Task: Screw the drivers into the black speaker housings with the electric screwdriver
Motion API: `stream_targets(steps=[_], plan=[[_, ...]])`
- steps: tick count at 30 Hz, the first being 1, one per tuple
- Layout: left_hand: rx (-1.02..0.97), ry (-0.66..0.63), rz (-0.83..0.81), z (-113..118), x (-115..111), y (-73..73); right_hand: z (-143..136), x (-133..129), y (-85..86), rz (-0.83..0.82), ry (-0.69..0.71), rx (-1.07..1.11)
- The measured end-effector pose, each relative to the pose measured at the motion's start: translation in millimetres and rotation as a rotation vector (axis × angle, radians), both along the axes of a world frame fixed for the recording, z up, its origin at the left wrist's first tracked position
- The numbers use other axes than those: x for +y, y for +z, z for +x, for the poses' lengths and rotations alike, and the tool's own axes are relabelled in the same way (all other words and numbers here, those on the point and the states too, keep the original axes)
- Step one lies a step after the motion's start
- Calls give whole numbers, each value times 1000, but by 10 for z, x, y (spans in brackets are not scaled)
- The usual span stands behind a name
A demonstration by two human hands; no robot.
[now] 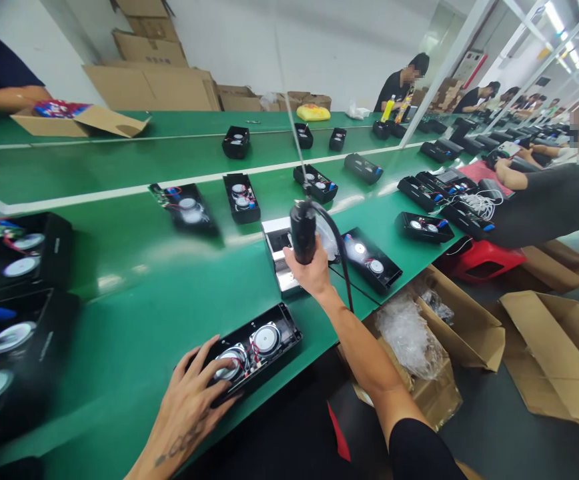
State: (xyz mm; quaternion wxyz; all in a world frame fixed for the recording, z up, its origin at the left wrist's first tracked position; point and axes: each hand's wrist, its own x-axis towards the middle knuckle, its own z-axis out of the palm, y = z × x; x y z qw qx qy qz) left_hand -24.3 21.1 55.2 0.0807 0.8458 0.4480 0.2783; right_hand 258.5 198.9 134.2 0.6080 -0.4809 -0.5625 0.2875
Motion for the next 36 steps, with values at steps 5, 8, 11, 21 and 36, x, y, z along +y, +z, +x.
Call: stream_targets(steps=[5,8,11,21,36], plan=[[-6,-1,-3,11,-9,10,68,-307,83,-108,124,67],[0,2,-13,25,-23,22,52,-654,166,-72,172,262],[-1,11,-13,42,-28,41,-42,-986,191,18,200,438],[40,-3,-5,30,-25,74,-440,-1321,-92,2,324,488],[65,-7,2,31,-45,61,-493,-1372,-256,15,367,332]])
